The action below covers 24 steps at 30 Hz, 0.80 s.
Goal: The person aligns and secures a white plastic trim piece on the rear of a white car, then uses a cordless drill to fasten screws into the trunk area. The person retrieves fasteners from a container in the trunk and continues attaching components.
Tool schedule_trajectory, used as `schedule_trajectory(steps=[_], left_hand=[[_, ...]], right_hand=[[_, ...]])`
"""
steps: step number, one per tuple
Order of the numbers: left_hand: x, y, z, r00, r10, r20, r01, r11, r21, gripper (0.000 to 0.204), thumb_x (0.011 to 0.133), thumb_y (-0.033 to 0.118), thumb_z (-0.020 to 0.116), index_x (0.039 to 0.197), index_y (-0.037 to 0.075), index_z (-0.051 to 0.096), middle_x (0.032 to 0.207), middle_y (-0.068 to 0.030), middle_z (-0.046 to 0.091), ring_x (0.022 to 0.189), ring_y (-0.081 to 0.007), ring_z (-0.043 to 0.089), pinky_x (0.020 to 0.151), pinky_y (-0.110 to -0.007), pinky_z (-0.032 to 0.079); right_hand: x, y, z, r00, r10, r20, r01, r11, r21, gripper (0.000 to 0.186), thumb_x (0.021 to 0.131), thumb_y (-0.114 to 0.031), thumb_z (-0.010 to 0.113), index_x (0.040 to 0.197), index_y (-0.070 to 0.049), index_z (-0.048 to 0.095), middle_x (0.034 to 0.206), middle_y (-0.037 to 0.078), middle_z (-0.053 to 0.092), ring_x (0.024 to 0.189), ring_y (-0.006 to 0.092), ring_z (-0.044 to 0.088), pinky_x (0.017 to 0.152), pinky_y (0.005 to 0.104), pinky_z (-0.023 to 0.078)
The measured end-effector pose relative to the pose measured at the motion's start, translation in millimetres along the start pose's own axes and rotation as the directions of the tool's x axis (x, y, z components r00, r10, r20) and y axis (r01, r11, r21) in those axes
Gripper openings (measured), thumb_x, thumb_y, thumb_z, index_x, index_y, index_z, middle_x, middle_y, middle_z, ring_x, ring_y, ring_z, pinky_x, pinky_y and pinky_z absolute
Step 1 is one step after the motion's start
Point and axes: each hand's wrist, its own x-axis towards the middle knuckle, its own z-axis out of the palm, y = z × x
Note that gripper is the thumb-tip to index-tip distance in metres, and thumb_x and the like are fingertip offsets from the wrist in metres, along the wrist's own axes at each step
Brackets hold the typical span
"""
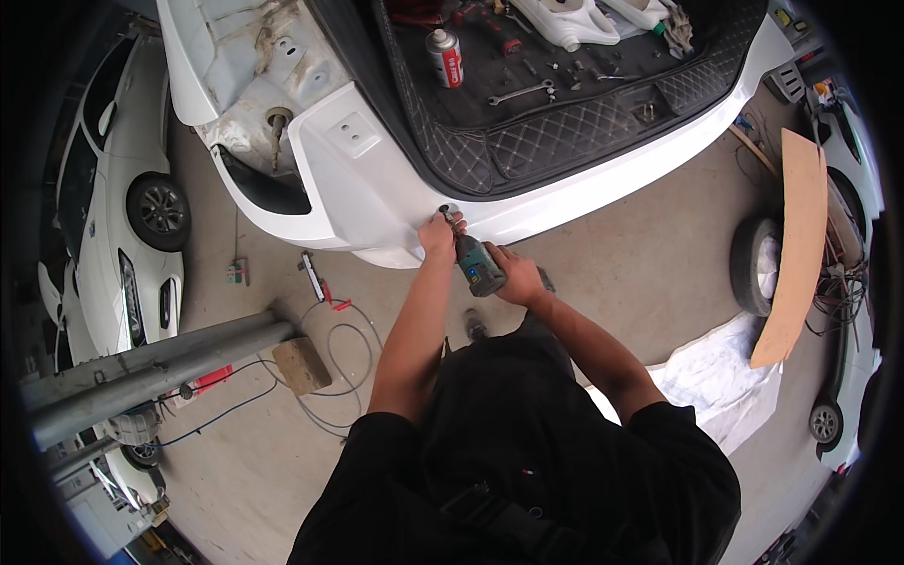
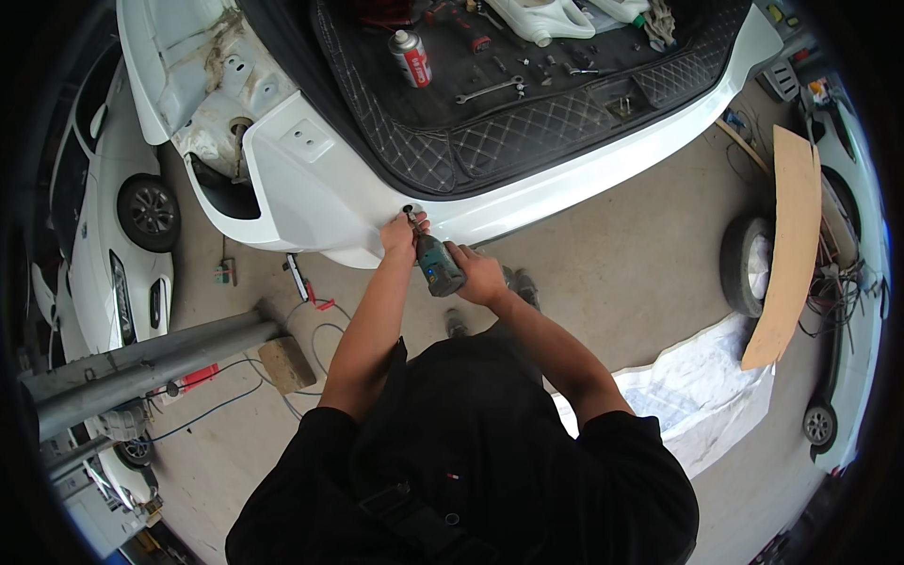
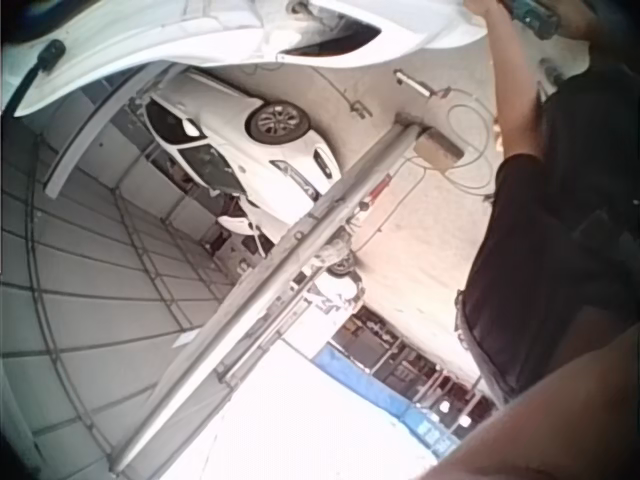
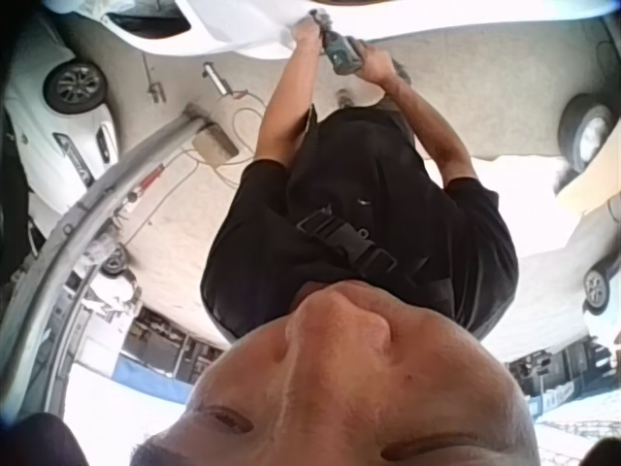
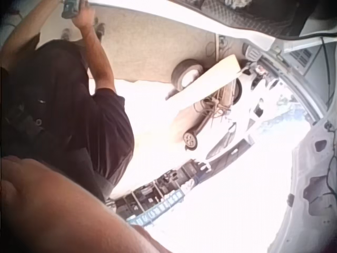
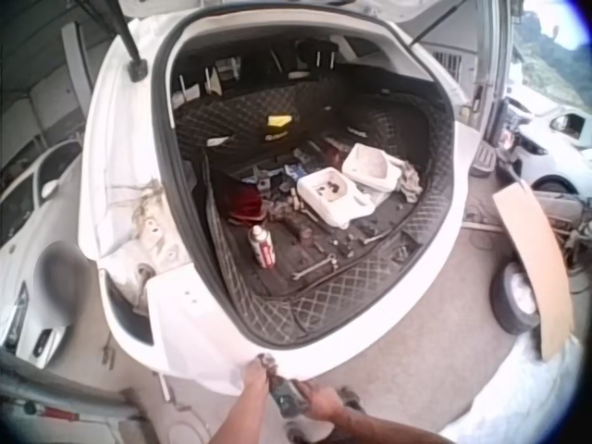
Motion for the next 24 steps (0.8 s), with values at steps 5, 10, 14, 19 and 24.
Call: schedule_trajectory(steps=[5,10,14,19,24], left_hand=[[0.6,-1.5,1.8,0.999,0.042,-0.032,-0.042,0.999,0.014,0.031,0.1,0.018,0.036,0.105,-0.005,0.056,0.083,-0.0162,0.066,0.06,-0.0238,0.062,0.053,-0.035,0.05],[3.3,-1.4,-2.0,1.0,0.021,-0.007,-0.021,0.999,0.034,0.029,0.101,0.018,0.037,0.11,-0.005,0.052,0.086,-0.0169,0.067,0.064,-0.0258,0.063,0.056,-0.037,0.052],[6.5,0.7,-9.1,0.999,-0.006,0.032,0.004,0.997,0.083,0.03,0.101,0.018,0.038,0.114,-0.005,0.05,0.09,-0.0173,0.068,0.068,-0.0274,0.065,0.059,-0.037,0.054],[-2.0,5.0,-23.7,0.986,-0.053,0.159,0.027,0.987,0.16,0.03,0.1,0.017,0.039,0.121,-0.003,0.048,0.104,-0.0182,0.066,0.082,-0.0303,0.067,0.071,-0.038,0.058],[-20.4,8.5,-29.2,0.965,-0.093,0.244,0.068,0.992,0.106,0.031,0.1,0.019,0.04,0.123,-0.001,0.046,0.111,-0.0178,0.064,0.093,-0.031,0.065,0.079,-0.04,0.057]], right_hand=[[1.8,3.0,1.6,0.999,-0.032,-0.026,0.032,0.999,-0.009,0.067,0.07,-0.025,0.07,0.129,-0.006,0.047,0.1,0.014,0.063,0.087,0.0343,0.064,0.072,0.0434,0.052],[1.8,-1.4,0.2,0.999,-0.03,-0.025,0.029,0.999,-0.029,0.066,0.07,-0.024,0.07,0.129,-0.006,0.047,0.099,0.014,0.063,0.087,0.0342,0.064,0.071,0.0434,0.052],[2.0,-7.7,-0.7,1.0,-0.015,-0.02,0.015,1.0,-0.023,0.066,0.07,-0.024,0.07,0.129,-0.007,0.046,0.098,0.013,0.063,0.088,0.0336,0.064,0.071,0.0434,0.052],[0.6,-11.1,-0.4,1.0,0.006,0.018,-0.004,0.996,-0.089,0.068,0.069,-0.023,0.07,0.13,-0.008,0.045,0.1,0.014,0.062,0.089,0.0334,0.064,0.072,0.0437,0.052],[2.7,-5.3,-4.9,0.997,-0.072,0.016,0.073,0.989,-0.13,0.067,0.069,-0.021,0.069,0.131,-0.007,0.044,0.102,0.015,0.061,0.089,0.0348,0.063,0.074,0.0437,0.052]])
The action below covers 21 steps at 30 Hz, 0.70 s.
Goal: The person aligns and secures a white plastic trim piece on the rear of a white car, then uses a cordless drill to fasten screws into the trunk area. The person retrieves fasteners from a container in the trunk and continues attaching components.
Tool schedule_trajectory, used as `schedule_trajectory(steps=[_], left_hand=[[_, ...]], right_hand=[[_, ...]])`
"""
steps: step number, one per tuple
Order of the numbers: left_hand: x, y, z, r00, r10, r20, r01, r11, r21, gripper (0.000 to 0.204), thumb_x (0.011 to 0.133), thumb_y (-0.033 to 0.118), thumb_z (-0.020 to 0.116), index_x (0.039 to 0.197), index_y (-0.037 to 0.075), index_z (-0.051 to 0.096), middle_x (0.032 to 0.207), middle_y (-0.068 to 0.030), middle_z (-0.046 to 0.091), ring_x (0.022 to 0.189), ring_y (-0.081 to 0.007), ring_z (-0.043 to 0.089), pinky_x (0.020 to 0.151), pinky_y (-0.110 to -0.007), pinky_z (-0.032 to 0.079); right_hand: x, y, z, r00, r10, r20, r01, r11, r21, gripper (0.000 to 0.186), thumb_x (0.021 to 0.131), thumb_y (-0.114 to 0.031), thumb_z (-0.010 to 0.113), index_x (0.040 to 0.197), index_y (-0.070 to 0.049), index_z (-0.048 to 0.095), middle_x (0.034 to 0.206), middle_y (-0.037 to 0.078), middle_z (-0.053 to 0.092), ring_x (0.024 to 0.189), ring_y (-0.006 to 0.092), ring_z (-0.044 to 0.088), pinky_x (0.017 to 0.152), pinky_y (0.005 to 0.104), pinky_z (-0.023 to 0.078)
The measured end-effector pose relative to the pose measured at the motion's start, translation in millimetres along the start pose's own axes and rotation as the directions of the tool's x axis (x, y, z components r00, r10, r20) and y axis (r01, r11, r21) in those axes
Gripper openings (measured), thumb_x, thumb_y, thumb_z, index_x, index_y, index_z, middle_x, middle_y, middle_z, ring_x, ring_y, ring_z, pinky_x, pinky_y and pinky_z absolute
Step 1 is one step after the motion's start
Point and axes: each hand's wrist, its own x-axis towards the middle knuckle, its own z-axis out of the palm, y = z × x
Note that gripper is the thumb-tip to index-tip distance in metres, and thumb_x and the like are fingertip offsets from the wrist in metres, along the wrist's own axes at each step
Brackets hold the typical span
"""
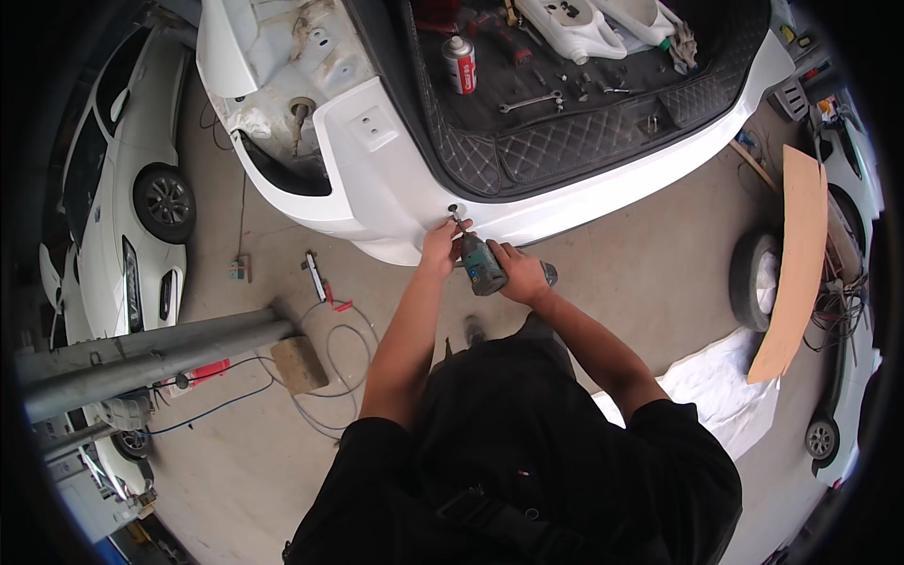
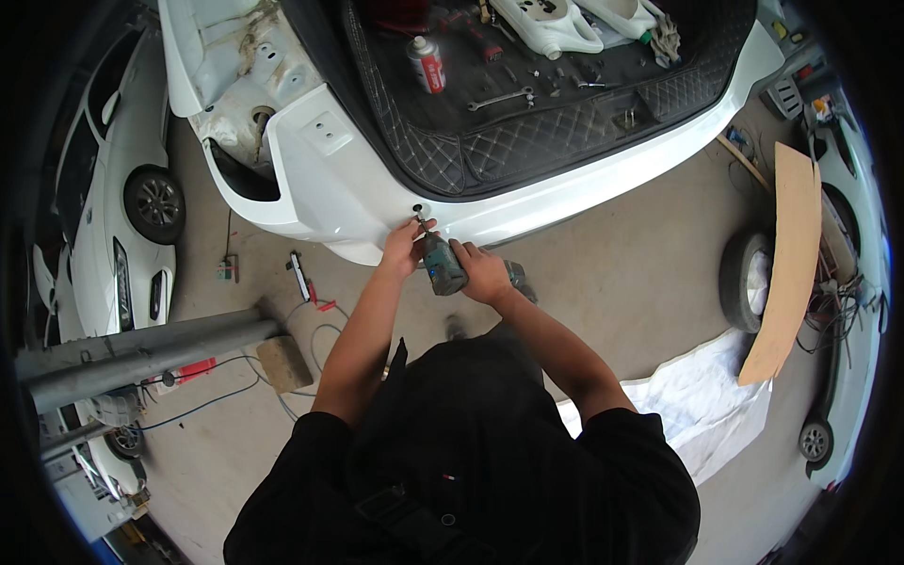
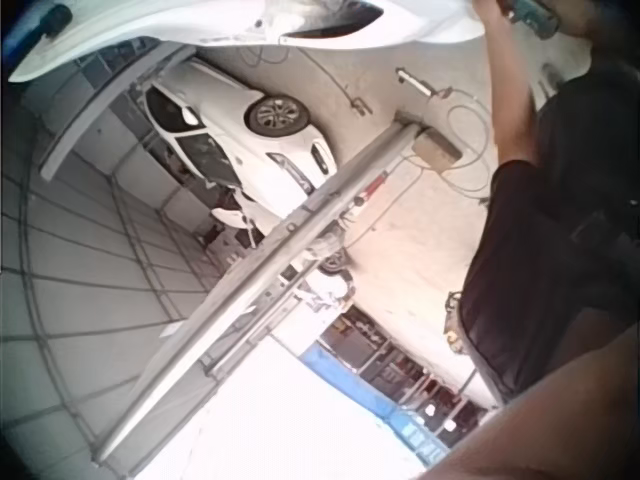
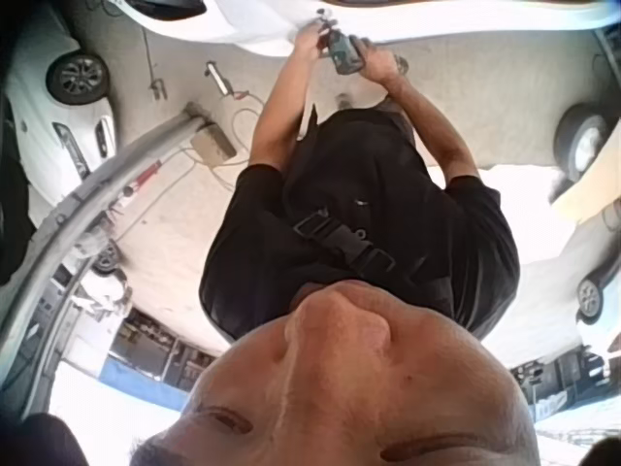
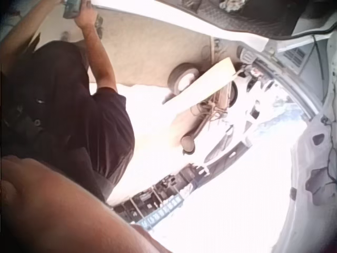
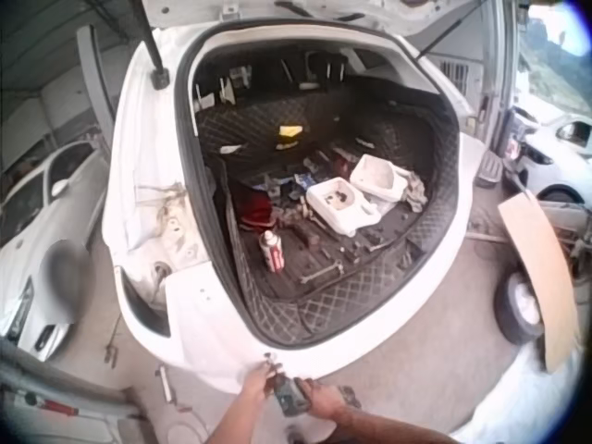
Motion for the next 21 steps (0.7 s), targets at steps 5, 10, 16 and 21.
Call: schedule_trajectory(steps=[5,10,16,21], left_hand=[[23.8,-5.1,-6.5,0.998,-0.022,-0.054,0.015,0.992,-0.128,0.027,0.099,0.021,0.045,0.114,-0.001,0.051,0.099,-0.0153,0.065,0.084,-0.0289,0.066,0.074,-0.038,0.057],[23.0,-17.4,2.1,0.999,0.011,-0.036,-0.016,0.991,-0.136,0.023,0.096,0.022,0.049,0.101,0.001,0.055,0.084,-0.0109,0.066,0.072,-0.0243,0.067,0.06,-0.032,0.055],[-19.0,-42.4,5.6,0.992,-0.034,0.121,0.039,0.998,-0.041,0.023,0.096,0.029,0.049,0.099,0.007,0.055,0.087,-0.0096,0.068,0.073,-0.0212,0.067,0.06,-0.032,0.052],[-51.5,-44.2,46.6,0.968,-0.029,0.249,0.043,0.998,-0.049,0.023,0.096,0.031,0.051,0.101,0.009,0.054,0.089,-0.0103,0.068,0.078,-0.0213,0.066,0.067,-0.034,0.052]], right_hand=[[4.4,-4.6,-8.3,0.998,-0.051,0.042,0.054,0.996,-0.075,0.067,0.069,-0.018,0.068,0.13,-0.007,0.044,0.102,0.015,0.06,0.088,0.0348,0.063,0.077,0.0434,0.051],[-3.5,-2.6,-21.5,0.995,-0.081,0.065,0.091,0.983,-0.16,0.069,0.067,-0.016,0.068,0.131,-0.007,0.045,0.105,0.015,0.06,0.091,0.0349,0.063,0.08,0.0441,0.05],[-59.1,-10.6,-41.1,0.999,-0.023,0.04,0.022,1.0,0.007,0.074,0.062,-0.016,0.071,0.13,-0.003,0.046,0.11,0.018,0.061,0.096,0.038,0.062,0.083,0.0437,0.051],[-95.9,-8.7,-62.8,0.991,0.079,-0.112,-0.062,0.987,0.151,0.07,0.063,-0.018,0.074,0.127,0.001,0.05,0.108,0.022,0.063,0.093,0.0399,0.063,0.08,0.043,0.053]])
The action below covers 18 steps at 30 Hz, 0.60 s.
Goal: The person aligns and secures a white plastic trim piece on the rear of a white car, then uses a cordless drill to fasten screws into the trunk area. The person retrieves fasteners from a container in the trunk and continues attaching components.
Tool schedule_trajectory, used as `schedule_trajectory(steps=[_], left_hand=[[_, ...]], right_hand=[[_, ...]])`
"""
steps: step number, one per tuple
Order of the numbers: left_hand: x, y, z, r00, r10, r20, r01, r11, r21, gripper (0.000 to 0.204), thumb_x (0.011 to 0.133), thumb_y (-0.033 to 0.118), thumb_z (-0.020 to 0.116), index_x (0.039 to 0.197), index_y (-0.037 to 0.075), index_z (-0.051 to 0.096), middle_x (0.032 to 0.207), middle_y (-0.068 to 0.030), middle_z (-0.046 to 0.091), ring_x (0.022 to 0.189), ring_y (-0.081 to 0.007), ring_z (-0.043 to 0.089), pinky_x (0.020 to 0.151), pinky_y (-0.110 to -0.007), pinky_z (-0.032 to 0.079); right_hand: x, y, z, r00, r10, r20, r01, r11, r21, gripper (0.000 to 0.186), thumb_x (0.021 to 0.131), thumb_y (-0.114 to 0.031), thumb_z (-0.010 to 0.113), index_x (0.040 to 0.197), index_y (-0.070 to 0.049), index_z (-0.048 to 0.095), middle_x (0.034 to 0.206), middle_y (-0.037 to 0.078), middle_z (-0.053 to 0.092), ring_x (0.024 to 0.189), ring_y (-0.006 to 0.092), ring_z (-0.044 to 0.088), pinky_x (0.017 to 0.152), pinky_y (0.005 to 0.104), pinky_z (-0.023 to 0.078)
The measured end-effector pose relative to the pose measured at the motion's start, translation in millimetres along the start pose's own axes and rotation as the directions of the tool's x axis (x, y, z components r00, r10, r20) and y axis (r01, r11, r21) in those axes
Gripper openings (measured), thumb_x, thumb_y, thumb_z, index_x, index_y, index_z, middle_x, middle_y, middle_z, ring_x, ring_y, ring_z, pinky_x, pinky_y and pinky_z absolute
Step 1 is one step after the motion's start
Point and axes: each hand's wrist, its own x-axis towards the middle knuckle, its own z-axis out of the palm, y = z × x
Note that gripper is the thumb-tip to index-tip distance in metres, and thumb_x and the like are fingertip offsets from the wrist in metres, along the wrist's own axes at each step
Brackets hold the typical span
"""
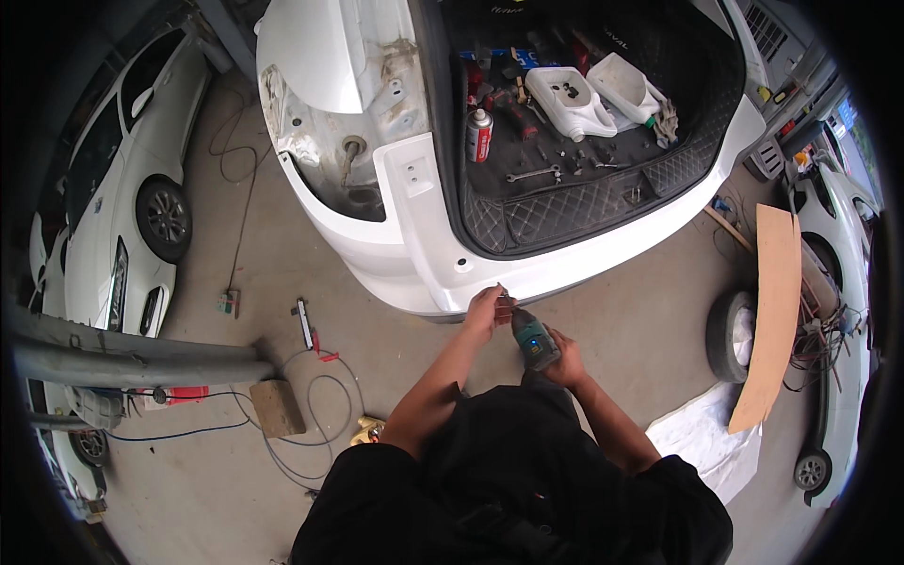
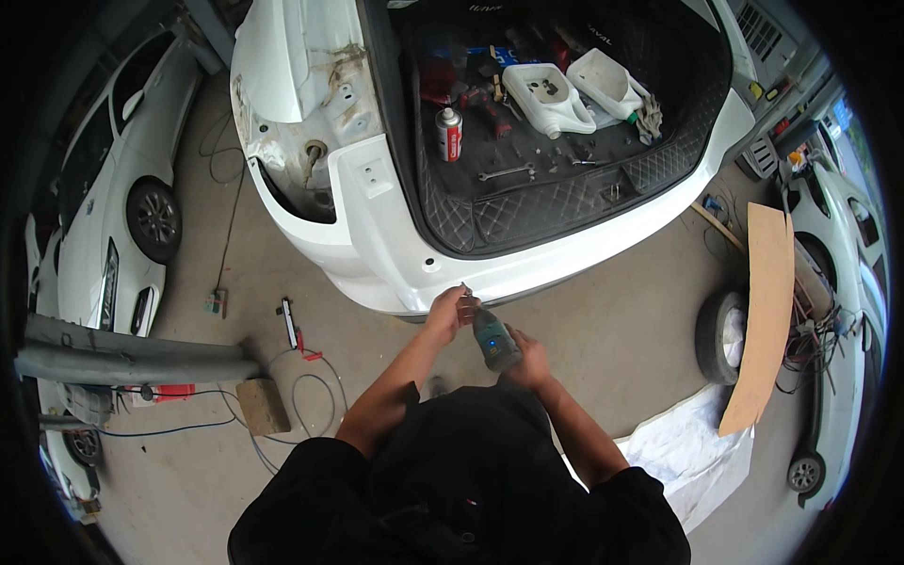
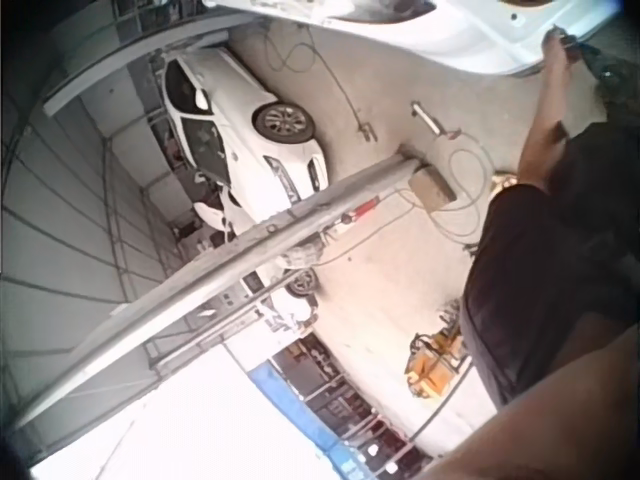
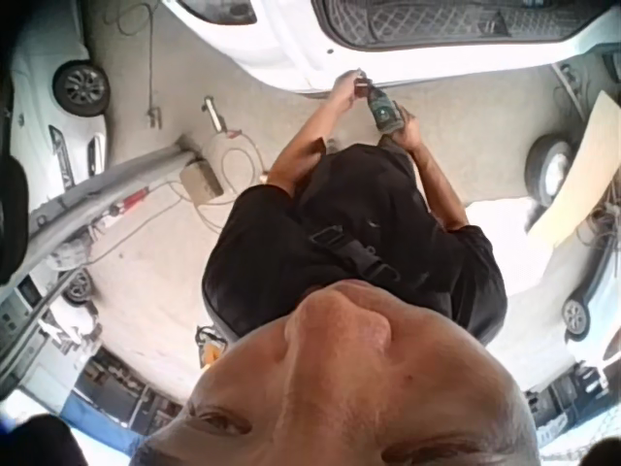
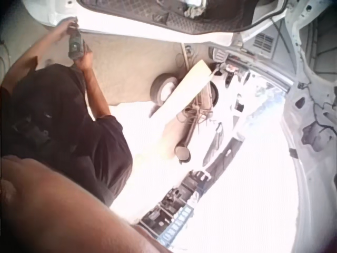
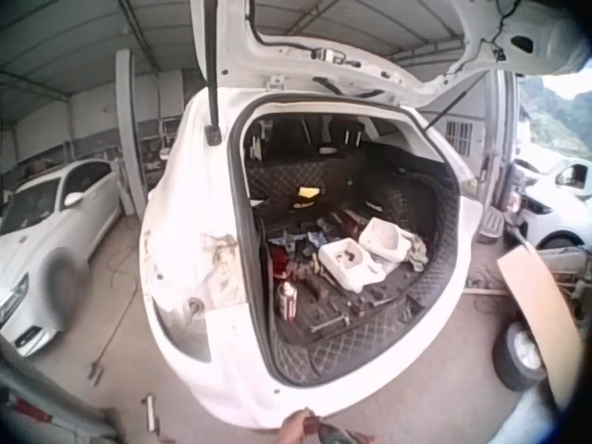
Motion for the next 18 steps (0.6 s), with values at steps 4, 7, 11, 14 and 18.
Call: schedule_trajectory(steps=[4,7,11,14,18], left_hand=[[7.0,10.1,36.5,0.999,0.041,0.027,-0.043,0.996,0.077,0.027,0.096,0.036,0.053,0.099,0.009,0.055,0.087,-0.0095,0.067,0.079,-0.0211,0.065,0.07,-0.036,0.052],[19.2,18.6,64.7,0.998,0.052,0.043,-0.057,0.989,0.133,0.03,0.096,0.039,0.053,0.095,0.01,0.056,0.085,-0.008,0.067,0.077,-0.0187,0.064,0.069,-0.034,0.051],[48.3,16.1,131.6,0.999,0.039,0.028,-0.043,0.989,0.143,0.029,0.096,0.038,0.053,0.09,0.009,0.057,0.083,-0.0074,0.065,0.077,-0.0193,0.063,0.07,-0.035,0.05],[84.0,-1.4,187.1,0.999,0.041,0.021,-0.044,0.989,0.141,0.029,0.096,0.037,0.053,0.09,0.009,0.057,0.082,-0.0069,0.064,0.077,-0.0196,0.063,0.07,-0.036,0.05],[141.9,-32.5,268.7,0.999,0.036,-0.01,-0.035,0.991,0.126,0.028,0.097,0.036,0.053,0.089,0.009,0.057,0.08,-0.0059,0.064,0.075,-0.0189,0.062,0.069,-0.035,0.05]], right_hand=[[0.1,20.9,-26.4,0.996,-0.06,-0.069,0.061,0.998,0.015,0.074,0.062,-0.02,0.078,0.127,0.003,0.051,0.109,0.024,0.063,0.094,0.0398,0.063,0.081,0.0419,0.052],[9.6,35.5,-55.7,0.995,-0.066,-0.074,0.071,0.995,0.067,0.074,0.063,-0.019,0.079,0.127,0.003,0.051,0.111,0.024,0.063,0.096,0.0398,0.063,0.083,0.0414,0.052],[23.1,81.5,-99.7,0.992,-0.064,-0.108,0.08,0.986,0.15,0.072,0.062,-0.017,0.079,0.126,0.002,0.052,0.11,0.023,0.063,0.094,0.0396,0.063,0.082,0.0406,0.052],[28.6,127.3,-145.5,0.997,-0.02,-0.079,0.036,0.978,0.204,0.07,0.063,-0.016,0.078,0.126,0.002,0.052,0.11,0.023,0.062,0.094,0.0393,0.063,0.082,0.0411,0.052],[38.2,194.2,-226.2,0.999,0.031,-0.029,-0.024,0.973,0.228,0.068,0.065,-0.016,0.075,0.125,0.003,0.051,0.111,0.024,0.061,0.098,0.0406,0.061,0.085,0.0421,0.05]])
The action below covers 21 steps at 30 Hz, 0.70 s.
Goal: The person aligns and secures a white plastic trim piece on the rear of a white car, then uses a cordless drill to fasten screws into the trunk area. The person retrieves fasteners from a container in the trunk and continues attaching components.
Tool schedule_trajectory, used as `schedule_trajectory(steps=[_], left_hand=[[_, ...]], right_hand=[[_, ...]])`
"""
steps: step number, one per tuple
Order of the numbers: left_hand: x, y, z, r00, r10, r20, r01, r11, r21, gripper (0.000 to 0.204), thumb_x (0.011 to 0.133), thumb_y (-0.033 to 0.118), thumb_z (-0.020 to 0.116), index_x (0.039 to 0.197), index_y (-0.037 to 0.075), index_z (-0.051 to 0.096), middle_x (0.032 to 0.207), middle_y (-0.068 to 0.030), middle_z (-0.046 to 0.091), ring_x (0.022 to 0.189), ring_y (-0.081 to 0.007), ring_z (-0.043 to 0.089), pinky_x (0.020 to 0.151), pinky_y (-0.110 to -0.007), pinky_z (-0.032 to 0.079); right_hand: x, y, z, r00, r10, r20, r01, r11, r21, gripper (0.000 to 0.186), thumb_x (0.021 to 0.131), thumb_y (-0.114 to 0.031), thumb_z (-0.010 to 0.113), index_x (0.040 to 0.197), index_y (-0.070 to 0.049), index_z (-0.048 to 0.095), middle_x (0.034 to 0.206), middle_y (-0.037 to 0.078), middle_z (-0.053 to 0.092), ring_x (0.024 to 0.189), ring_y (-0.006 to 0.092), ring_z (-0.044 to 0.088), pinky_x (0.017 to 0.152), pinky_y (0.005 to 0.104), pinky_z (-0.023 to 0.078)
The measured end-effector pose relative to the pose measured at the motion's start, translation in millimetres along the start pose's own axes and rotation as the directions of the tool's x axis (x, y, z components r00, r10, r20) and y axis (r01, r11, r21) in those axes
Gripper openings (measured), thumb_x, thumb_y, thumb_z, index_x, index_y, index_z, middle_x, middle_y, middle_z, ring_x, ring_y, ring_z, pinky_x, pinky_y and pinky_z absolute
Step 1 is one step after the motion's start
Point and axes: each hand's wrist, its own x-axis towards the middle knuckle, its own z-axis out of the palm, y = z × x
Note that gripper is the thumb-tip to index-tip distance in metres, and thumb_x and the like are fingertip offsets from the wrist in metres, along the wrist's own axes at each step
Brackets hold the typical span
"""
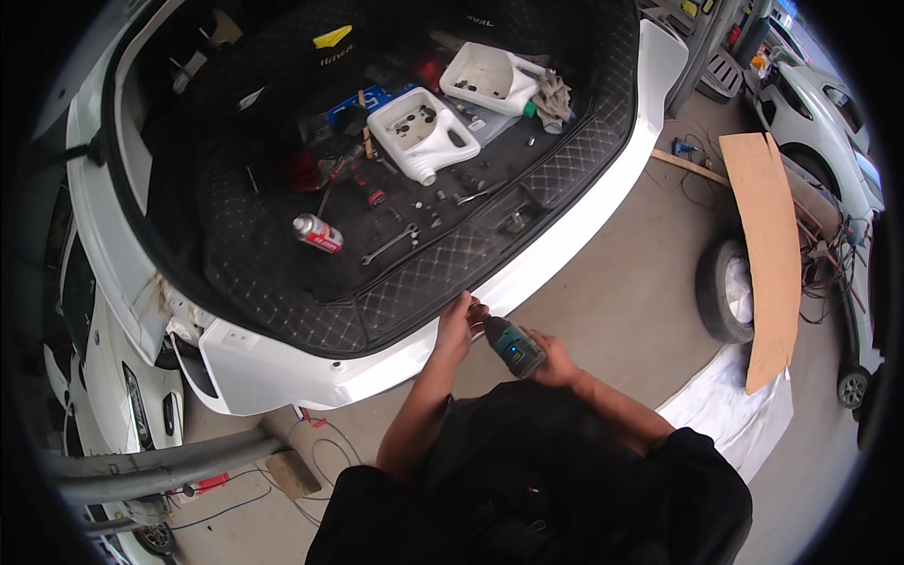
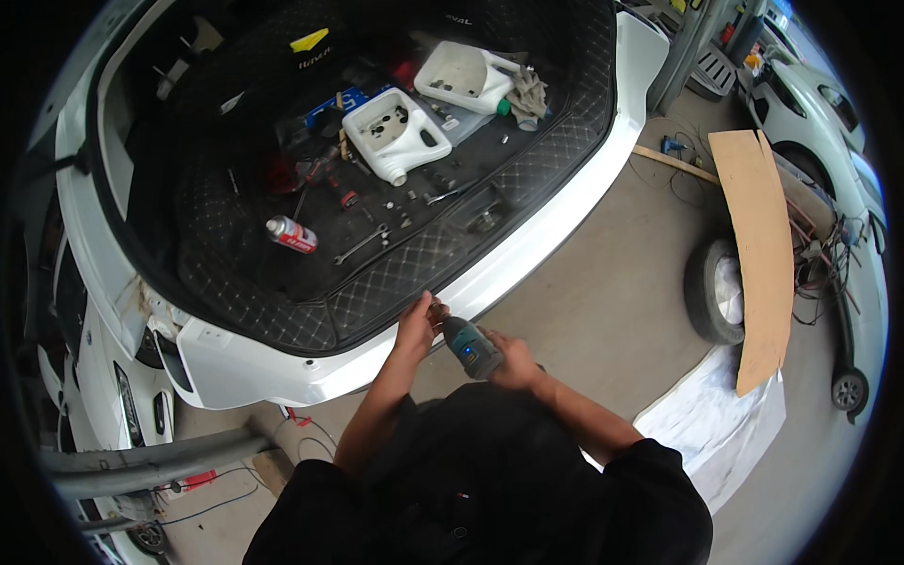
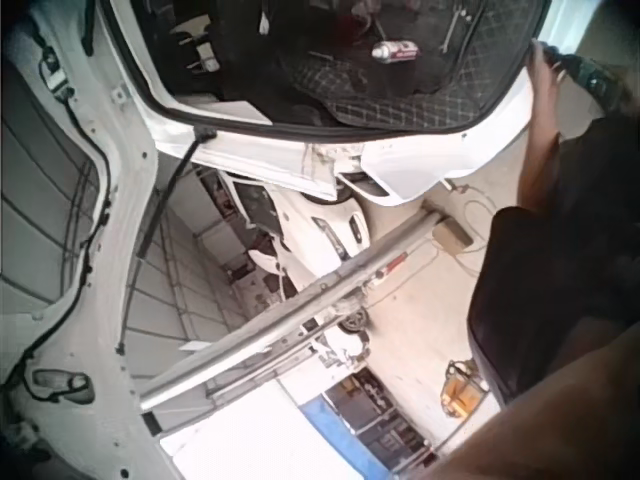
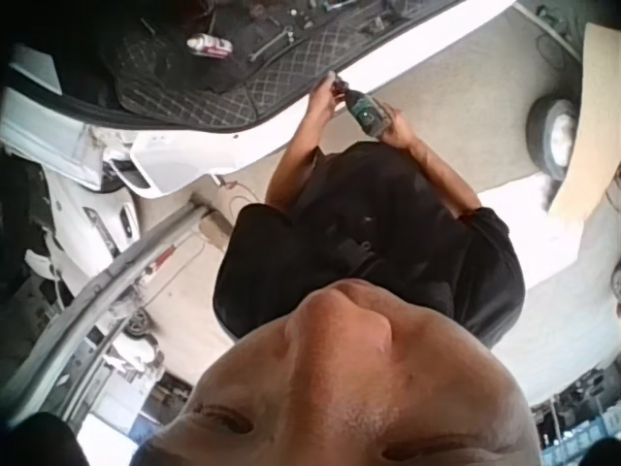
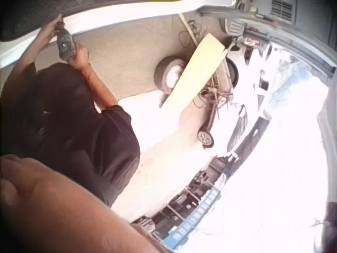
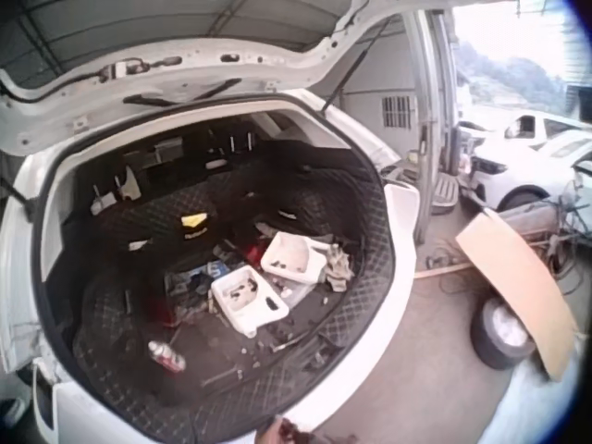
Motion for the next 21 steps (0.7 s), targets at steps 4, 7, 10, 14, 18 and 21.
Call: schedule_trajectory(steps=[4,7,10,14,18,21], left_hand=[[43.8,-7.6,82.6,1.0,-0.013,0.027,0.014,0.999,-0.04,0.028,0.097,0.036,0.052,0.089,0.01,0.058,0.08,-0.0058,0.064,0.074,-0.0181,0.062,0.068,-0.034,0.049],[72.9,-7.7,125.0,0.999,-0.016,0.049,0.017,0.999,-0.036,0.029,0.097,0.036,0.052,0.089,0.009,0.058,0.08,-0.0063,0.064,0.074,-0.0176,0.063,0.068,-0.034,0.049],[98.2,-5.4,154.1,1.0,-0.007,0.02,0.008,1.0,-0.022,0.028,0.098,0.035,0.051,0.09,0.008,0.059,0.081,-0.0075,0.065,0.074,-0.0175,0.063,0.067,-0.033,0.05],[135.2,-6.7,183.1,1.0,-0.002,-0.016,0.001,0.998,-0.067,0.028,0.097,0.035,0.053,0.092,0.008,0.059,0.082,-0.0081,0.066,0.073,-0.0191,0.064,0.067,-0.032,0.05],[207.3,-6.4,179.4,0.996,0.046,-0.081,-0.069,0.947,-0.313,0.029,0.096,0.036,0.054,0.091,0.008,0.059,0.079,-0.008,0.065,0.072,-0.0199,0.064,0.061,-0.034,0.051],[259.2,28.4,166.6,0.981,0.103,-0.163,-0.156,0.922,-0.354,0.031,0.095,0.037,0.053,0.091,0.007,0.06,0.078,-0.0094,0.066,0.07,-0.0215,0.065,0.061,-0.035,0.052]], right_hand=[[14.8,33.6,-84.7,1.0,0.009,0.007,-0.009,0.999,-0.05,0.072,0.065,-0.018,0.077,0.129,0.002,0.049,0.111,0.023,0.062,0.098,0.0396,0.062,0.085,0.041,0.05],[27.9,55.5,-129.6,0.999,0.034,0.018,-0.032,0.996,-0.087,0.074,0.065,-0.018,0.077,0.13,0.001,0.048,0.111,0.022,0.062,0.098,0.0389,0.062,0.085,0.0406,0.051],[42.4,74.0,-158.6,1.0,0.019,0.019,-0.017,0.993,-0.12,0.073,0.065,-0.019,0.077,0.13,0.001,0.049,0.111,0.022,0.062,0.098,0.0391,0.062,0.085,0.0405,0.05],[63.2,102.1,-186.1,1.0,-0.002,-0.011,0.001,0.995,-0.096,0.071,0.066,-0.018,0.075,0.129,0.001,0.05,0.109,0.022,0.062,0.097,0.0395,0.062,0.084,0.0409,0.051],[88.9,128.8,-226.5,0.999,-0.036,0.014,0.037,0.998,-0.051,0.069,0.065,-0.016,0.074,0.127,0.002,0.051,0.109,0.024,0.062,0.097,0.0399,0.063,0.084,0.0416,0.051],[99.0,137.9,-269.8,0.997,-0.071,0.036,0.075,0.987,-0.145,0.068,0.065,-0.016,0.075,0.126,0.004,0.051,0.109,0.025,0.063,0.096,0.0406,0.063,0.083,0.0418,0.052]])
